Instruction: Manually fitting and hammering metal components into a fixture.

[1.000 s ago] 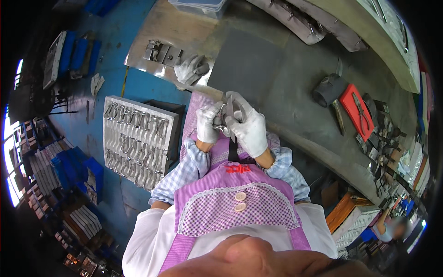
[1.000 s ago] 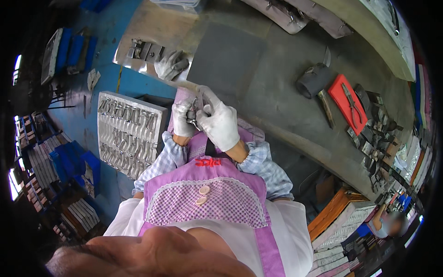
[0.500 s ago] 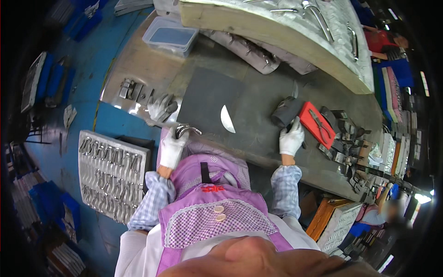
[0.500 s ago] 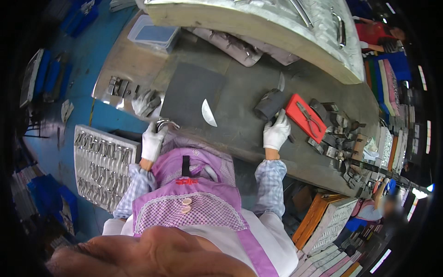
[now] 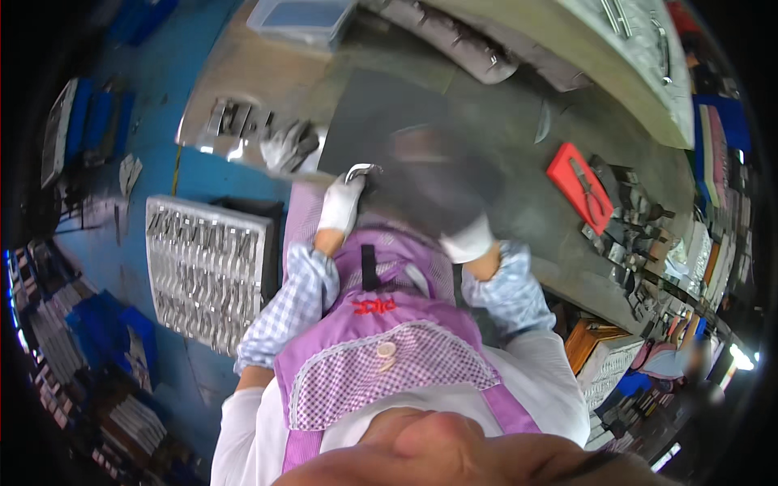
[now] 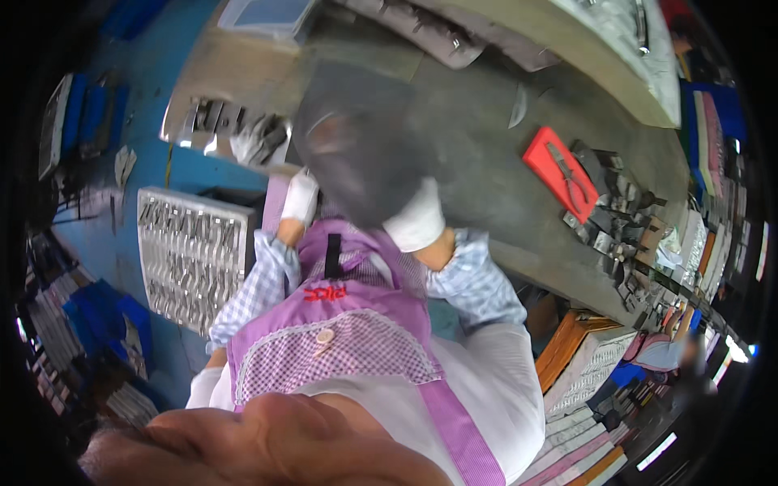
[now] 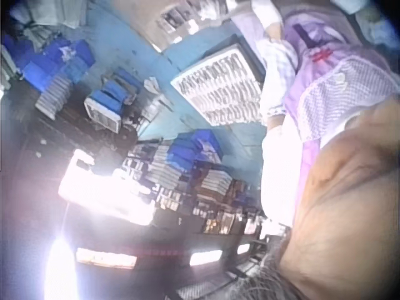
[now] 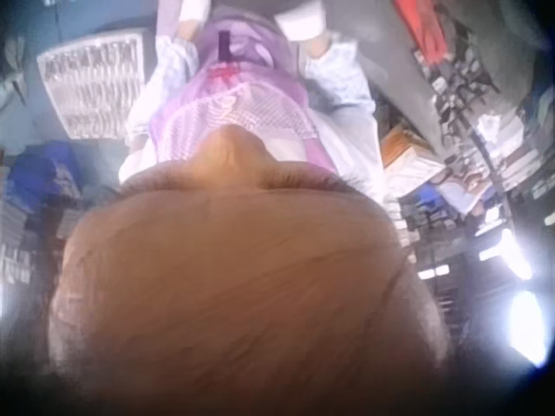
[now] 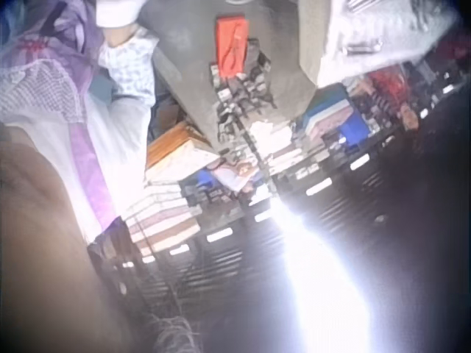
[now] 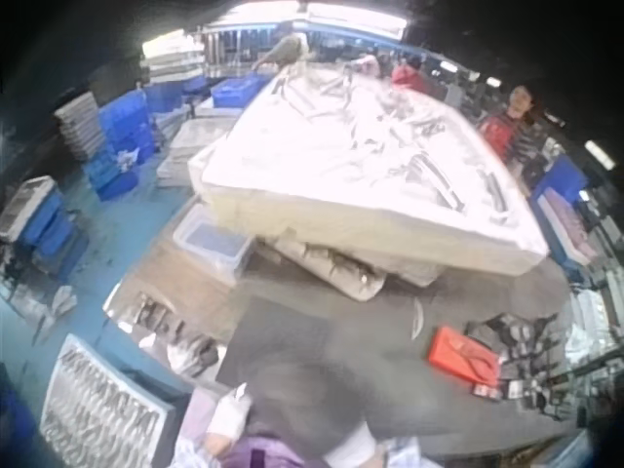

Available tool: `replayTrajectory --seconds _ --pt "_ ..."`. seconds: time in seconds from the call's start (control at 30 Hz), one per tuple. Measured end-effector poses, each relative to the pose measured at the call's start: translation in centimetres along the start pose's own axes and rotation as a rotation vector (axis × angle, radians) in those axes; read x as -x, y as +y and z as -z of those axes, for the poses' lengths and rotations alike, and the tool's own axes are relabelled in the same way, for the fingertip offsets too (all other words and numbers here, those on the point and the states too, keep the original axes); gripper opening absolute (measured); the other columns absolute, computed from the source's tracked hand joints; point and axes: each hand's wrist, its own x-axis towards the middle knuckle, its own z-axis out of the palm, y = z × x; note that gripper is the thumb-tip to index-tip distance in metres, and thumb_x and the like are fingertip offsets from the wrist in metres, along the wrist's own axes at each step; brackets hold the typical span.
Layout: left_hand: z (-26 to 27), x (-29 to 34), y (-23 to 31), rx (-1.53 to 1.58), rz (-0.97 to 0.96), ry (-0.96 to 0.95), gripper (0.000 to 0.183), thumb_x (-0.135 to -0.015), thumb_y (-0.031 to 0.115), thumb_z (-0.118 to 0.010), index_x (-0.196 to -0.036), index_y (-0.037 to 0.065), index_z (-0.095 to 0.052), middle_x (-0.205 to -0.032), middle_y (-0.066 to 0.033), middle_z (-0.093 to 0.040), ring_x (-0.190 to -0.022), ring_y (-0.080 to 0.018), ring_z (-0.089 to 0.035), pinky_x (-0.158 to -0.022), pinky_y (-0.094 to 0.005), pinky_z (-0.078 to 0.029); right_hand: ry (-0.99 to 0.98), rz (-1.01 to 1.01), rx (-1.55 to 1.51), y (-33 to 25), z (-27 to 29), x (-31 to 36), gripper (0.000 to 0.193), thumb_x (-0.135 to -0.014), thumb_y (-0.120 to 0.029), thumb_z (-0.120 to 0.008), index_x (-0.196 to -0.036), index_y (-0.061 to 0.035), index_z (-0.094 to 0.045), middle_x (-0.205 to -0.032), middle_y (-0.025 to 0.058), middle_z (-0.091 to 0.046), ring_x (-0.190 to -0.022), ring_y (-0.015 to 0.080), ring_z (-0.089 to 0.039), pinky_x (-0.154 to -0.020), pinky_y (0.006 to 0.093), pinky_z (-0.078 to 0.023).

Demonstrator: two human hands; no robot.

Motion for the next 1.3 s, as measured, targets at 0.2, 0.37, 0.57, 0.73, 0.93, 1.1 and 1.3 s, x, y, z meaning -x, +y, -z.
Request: replayTrajectory --seconds 0.2,0.37,0.57,0.73,0.93,1.1,1.3 --pt "0.2 -0.6 -6.0 -0.002 0.070 0.086 0.033 -0.094 0.028 -0.060 -0.112 0.001 -0.066 -0.094 -0.0156 -0.071 -0.090 -0.0217 -0.067 -0.082 -0.0317 -0.051 0.114 -0.786 0.002 5.5 6.6 -0.6 0.016 -0.080 -0.027 -0.071 -0.090 -0.0144 -0.074 -0.071 0.0101 -0.071 -0.071 0.0302 -0.070 -0.069 0.0400 -0.055" --pt "1.7 3.0 -0.2 0.042 -0.195 -0.111 0.037 -0.091 0.025 -0.069 -0.119 0.001 -0.063 -0.102 -0.0062 -0.070 -0.091 -0.0127 -0.064 -0.081 -0.0276 -0.051 0.162 -0.692 0.570 8.8 5.7 3.6 0.022 -0.077 -0.020 -0.075 -0.098 -0.0149 -0.073 -0.093 0.0095 -0.072 -0.082 0.0282 -0.070 -0.071 0.0394 -0.054" --pt "2.2 4.6 0.5 0.397 -0.232 -0.129 0.037 -0.098 0.030 -0.063 -0.119 0.000 -0.060 -0.095 -0.0026 -0.065 -0.083 -0.0100 -0.059 -0.073 -0.0274 -0.050 -0.027 -0.508 0.442 -1.7 -6.4 -3.7 0.052 -0.079 -0.036 -0.075 -0.124 -0.0140 -0.061 -0.091 0.0092 -0.070 -0.079 0.0287 -0.064 -0.076 0.0419 -0.050" --pt "1.7 4.1 -4.1 0.197 -0.371 0.051 0.020 -0.094 0.016 -0.058 -0.104 0.001 -0.067 -0.082 -0.0028 -0.063 -0.068 -0.0098 -0.056 -0.057 -0.0251 -0.044 -0.285 -0.937 -0.021 -2.9 -5.3 -4.1 0.059 -0.083 -0.038 -0.072 -0.134 -0.0127 -0.055 -0.094 0.0200 -0.070 -0.088 0.0369 -0.068 -0.076 0.0445 -0.053" --pt "0.8 5.9 -3.7 -0.043 -0.566 0.209 0.022 -0.084 -0.001 -0.059 -0.103 0.002 -0.070 -0.082 -0.0048 -0.064 -0.070 -0.0114 -0.059 -0.059 -0.0256 -0.046 -0.246 -1.062 -1.168 -10.4 0.7 -6.2 0.055 -0.091 -0.001 -0.062 -0.143 -0.0045 -0.046 -0.088 0.0032 -0.068 -0.076 0.0100 -0.064 -0.070 0.0257 -0.052" --pt "0.6 6.6 -2.7 0.666 -0.192 0.078 0.019 -0.090 0.014 -0.060 -0.093 -0.002 -0.070 -0.075 -0.0008 -0.062 -0.067 -0.0059 -0.054 -0.057 -0.0241 -0.043 -0.258 -0.860 -0.831 -11.0 -1.5 -5.4 0.059 -0.086 0.000 -0.063 -0.143 -0.0071 -0.048 -0.086 0.0050 -0.070 -0.071 0.0062 -0.061 -0.067 0.0242 -0.052" --pt "1.0 7.2 -3.6 0.548 -0.261 0.108 0.026 -0.093 0.021 -0.061 -0.091 -0.003 -0.070 -0.072 -0.0002 -0.062 -0.061 -0.0055 -0.052 -0.052 -0.0223 -0.040 -0.245 -0.901 -1.197 -11.6 -1.6 -5.4 0.060 -0.082 0.011 -0.059 -0.140 -0.0018 -0.050 -0.087 0.0003 -0.067 -0.068 0.0030 -0.057 -0.059 0.0205 -0.047"
